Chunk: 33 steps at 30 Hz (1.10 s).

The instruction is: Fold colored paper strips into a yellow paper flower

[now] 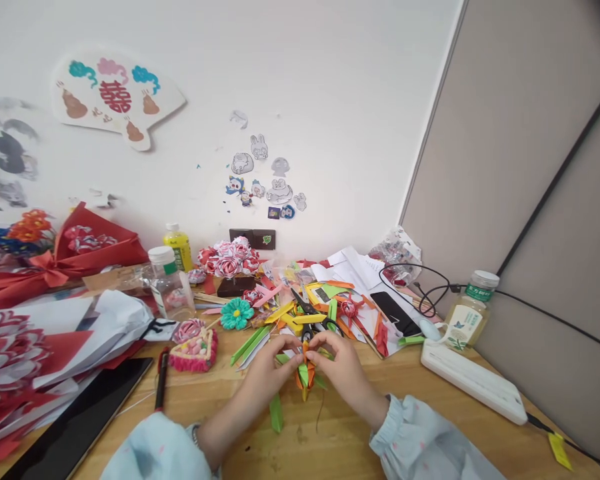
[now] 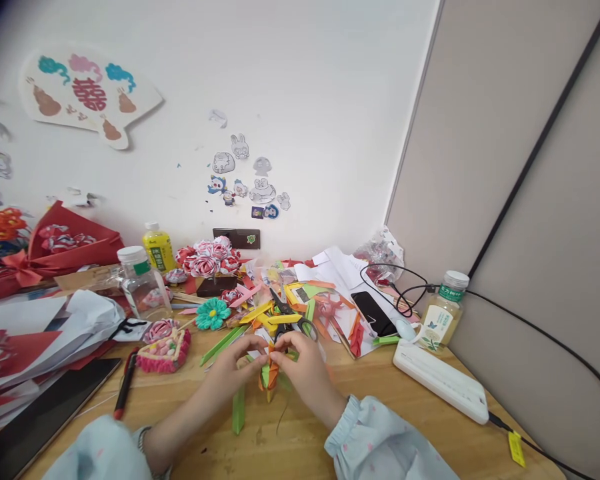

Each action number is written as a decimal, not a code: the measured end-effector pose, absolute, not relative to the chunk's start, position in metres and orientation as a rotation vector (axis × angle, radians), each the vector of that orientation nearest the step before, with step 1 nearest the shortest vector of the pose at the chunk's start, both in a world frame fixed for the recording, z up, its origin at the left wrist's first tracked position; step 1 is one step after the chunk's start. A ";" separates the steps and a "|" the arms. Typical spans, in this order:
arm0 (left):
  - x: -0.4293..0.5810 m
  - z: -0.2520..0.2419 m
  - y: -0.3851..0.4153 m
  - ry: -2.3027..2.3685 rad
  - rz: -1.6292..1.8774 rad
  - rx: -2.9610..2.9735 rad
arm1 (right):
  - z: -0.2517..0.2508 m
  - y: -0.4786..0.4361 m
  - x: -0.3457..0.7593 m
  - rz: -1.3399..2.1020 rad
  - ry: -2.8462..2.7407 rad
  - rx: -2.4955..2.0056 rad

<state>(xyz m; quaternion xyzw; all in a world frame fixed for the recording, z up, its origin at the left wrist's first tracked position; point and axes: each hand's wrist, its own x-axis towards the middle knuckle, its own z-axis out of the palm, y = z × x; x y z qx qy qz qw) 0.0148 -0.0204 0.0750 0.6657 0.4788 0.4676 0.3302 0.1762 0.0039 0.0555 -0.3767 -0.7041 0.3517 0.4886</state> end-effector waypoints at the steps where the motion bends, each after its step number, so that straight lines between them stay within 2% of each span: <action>1: 0.015 0.075 -0.020 1.253 1.216 1.738 | 0.054 0.005 0.177 0.857 -1.727 -0.919; 20: 0.005 0.077 -0.017 1.015 0.941 1.810 | 0.052 0.009 0.180 1.079 -1.782 -0.844; 33: 0.002 0.079 -0.016 1.028 0.784 1.678 | 0.046 0.008 0.178 1.148 -1.833 -0.855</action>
